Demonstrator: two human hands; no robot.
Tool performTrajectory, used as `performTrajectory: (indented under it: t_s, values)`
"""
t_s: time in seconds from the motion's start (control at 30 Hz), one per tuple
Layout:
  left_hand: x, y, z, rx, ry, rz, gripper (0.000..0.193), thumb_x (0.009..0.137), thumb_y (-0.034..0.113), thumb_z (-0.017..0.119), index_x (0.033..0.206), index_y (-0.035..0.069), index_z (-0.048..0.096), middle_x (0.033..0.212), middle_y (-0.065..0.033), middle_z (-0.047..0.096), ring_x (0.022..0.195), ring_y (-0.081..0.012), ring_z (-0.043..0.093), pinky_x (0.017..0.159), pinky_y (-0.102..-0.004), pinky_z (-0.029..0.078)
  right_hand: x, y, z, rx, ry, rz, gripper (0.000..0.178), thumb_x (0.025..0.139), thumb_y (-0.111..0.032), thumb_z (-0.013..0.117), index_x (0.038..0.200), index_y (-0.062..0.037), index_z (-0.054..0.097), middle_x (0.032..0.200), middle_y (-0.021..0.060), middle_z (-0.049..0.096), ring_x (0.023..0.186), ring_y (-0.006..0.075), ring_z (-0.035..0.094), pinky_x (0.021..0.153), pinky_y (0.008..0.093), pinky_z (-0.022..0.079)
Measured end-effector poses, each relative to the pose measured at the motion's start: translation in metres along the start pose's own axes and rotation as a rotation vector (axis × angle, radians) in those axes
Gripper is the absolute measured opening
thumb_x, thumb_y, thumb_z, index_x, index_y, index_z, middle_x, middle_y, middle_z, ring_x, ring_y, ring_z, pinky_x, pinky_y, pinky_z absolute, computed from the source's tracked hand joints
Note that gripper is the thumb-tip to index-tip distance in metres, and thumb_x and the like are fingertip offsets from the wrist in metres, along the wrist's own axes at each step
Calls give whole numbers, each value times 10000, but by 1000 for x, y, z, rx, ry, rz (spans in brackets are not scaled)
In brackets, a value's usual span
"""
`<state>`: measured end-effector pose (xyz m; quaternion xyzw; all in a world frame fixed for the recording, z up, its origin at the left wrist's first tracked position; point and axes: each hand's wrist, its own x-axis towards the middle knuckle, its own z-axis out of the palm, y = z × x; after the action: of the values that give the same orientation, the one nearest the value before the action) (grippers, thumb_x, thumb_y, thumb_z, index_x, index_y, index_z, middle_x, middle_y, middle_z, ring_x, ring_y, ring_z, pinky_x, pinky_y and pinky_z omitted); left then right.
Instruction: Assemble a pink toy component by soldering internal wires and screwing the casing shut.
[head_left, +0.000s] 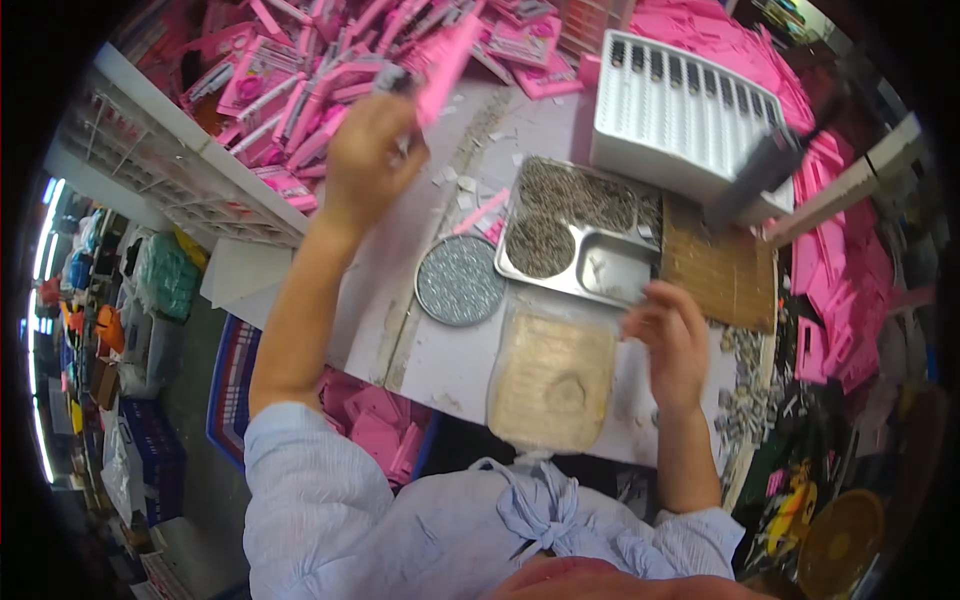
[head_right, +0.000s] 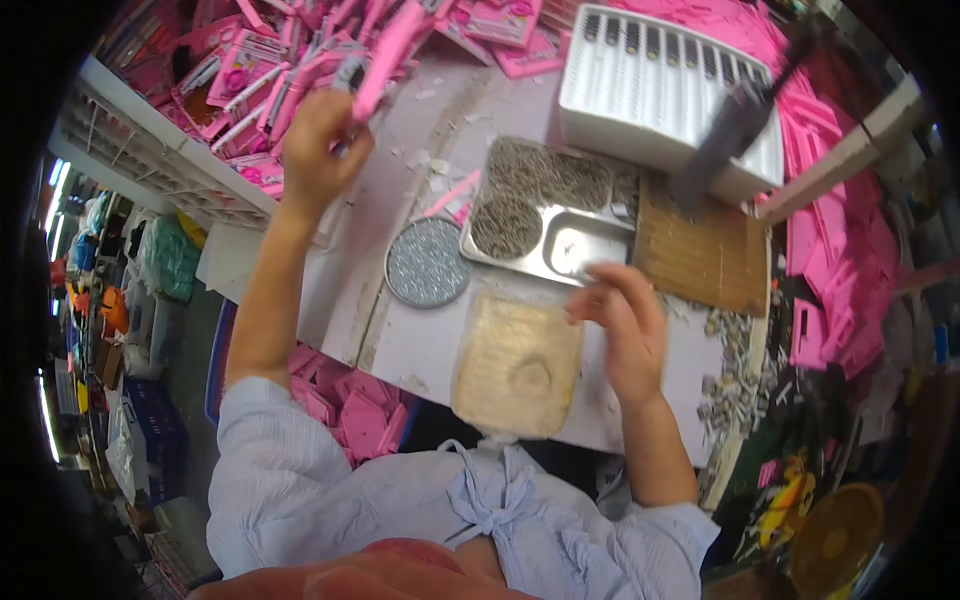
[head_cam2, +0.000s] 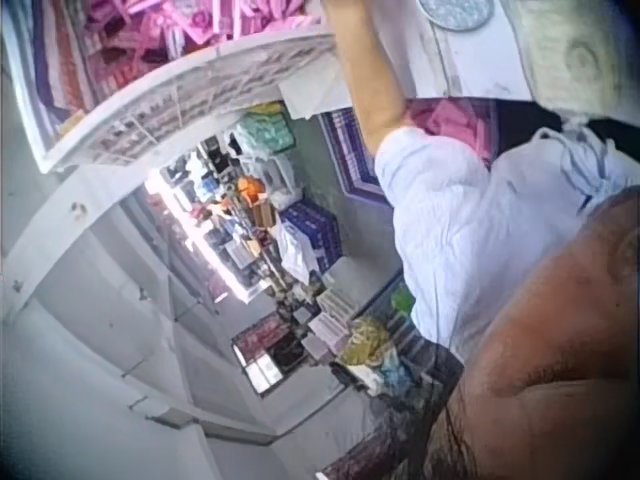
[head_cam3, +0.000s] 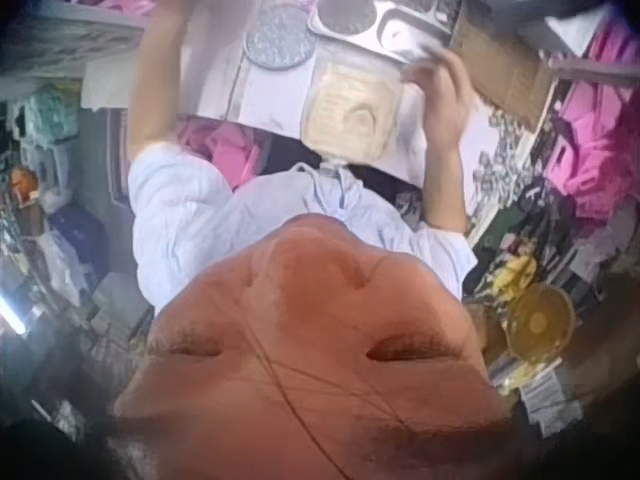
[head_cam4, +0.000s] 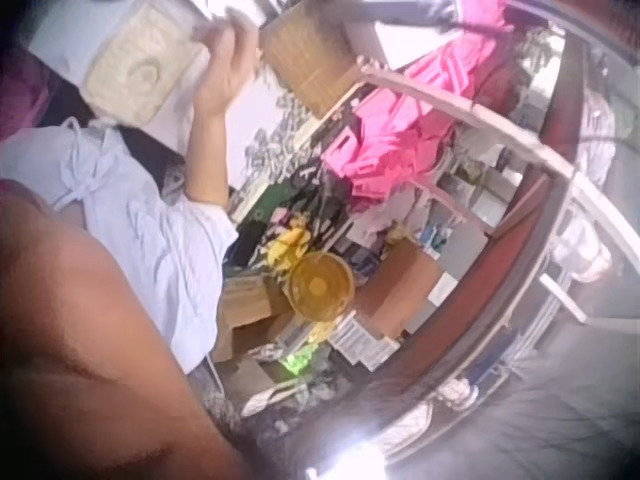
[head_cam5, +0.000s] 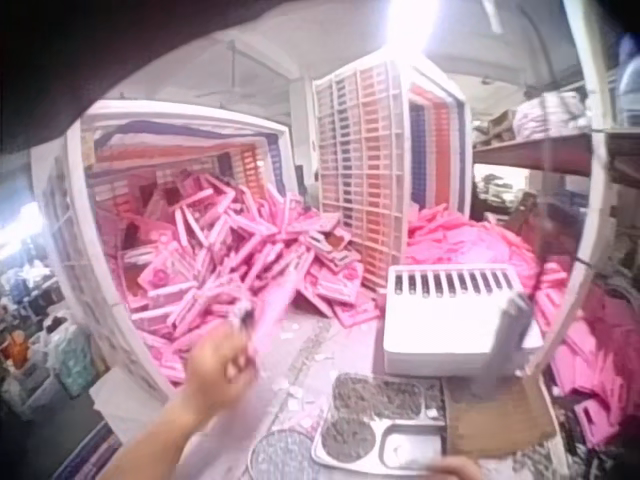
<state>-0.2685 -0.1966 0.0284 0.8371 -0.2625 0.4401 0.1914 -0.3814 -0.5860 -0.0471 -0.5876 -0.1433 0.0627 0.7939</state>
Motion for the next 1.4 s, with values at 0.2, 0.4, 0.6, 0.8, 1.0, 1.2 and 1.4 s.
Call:
performTrajectory:
  t_s: [0.2,0.4,0.6,0.8,1.0,1.2,1.4]
  values:
    - [-108,143,-19,-356,-253,274,275,676,84,773,920,81,646,955,-92,645,836,-308,676,627,-358,590,10,45,33,780,-117,618,764,1048,-641,331,1461,-11,455,1314,221,634,1230,314,626,1047,482,507]
    - [-175,187,-14,-495,-413,263,271,641,79,753,889,85,643,982,-80,627,915,-297,663,695,-359,595,-39,52,14,132,-11,553,471,1063,-298,563,1413,15,533,1195,87,674,1053,136,638,947,310,527]
    - [-201,195,-6,-520,-520,160,302,657,44,753,950,67,680,1057,-91,639,1003,-312,656,792,-362,592,-71,46,2,-979,-12,30,370,935,-212,709,1257,-35,666,917,92,682,885,216,613,787,337,500]
    - [-189,189,-7,-498,-658,112,304,627,28,748,917,69,665,1101,-94,651,1067,-323,643,960,-471,538,-76,57,2,-1244,-8,-234,337,826,-158,799,1133,-46,716,823,74,628,782,246,554,718,368,455]
    - [-185,179,4,-517,-653,7,298,631,55,745,917,71,660,1075,-89,653,1056,-296,636,1001,-516,481,-62,36,-9,-1154,-53,-255,391,743,-122,782,1115,-66,675,1042,131,639,959,320,600,814,411,512]
    - [-150,211,22,-438,-595,-159,175,752,99,723,910,56,664,959,-80,619,928,-282,611,863,-439,488,-25,59,-33,-1193,-284,-405,571,696,41,705,1243,-112,643,1231,107,648,1067,298,596,743,351,541]
    - [-144,221,66,-442,-668,-216,129,821,107,697,944,68,703,865,-92,633,826,-288,631,813,-424,460,-16,53,-30,-1288,-374,-562,306,704,-92,770,1001,-142,720,1073,26,674,993,261,634,688,346,582]
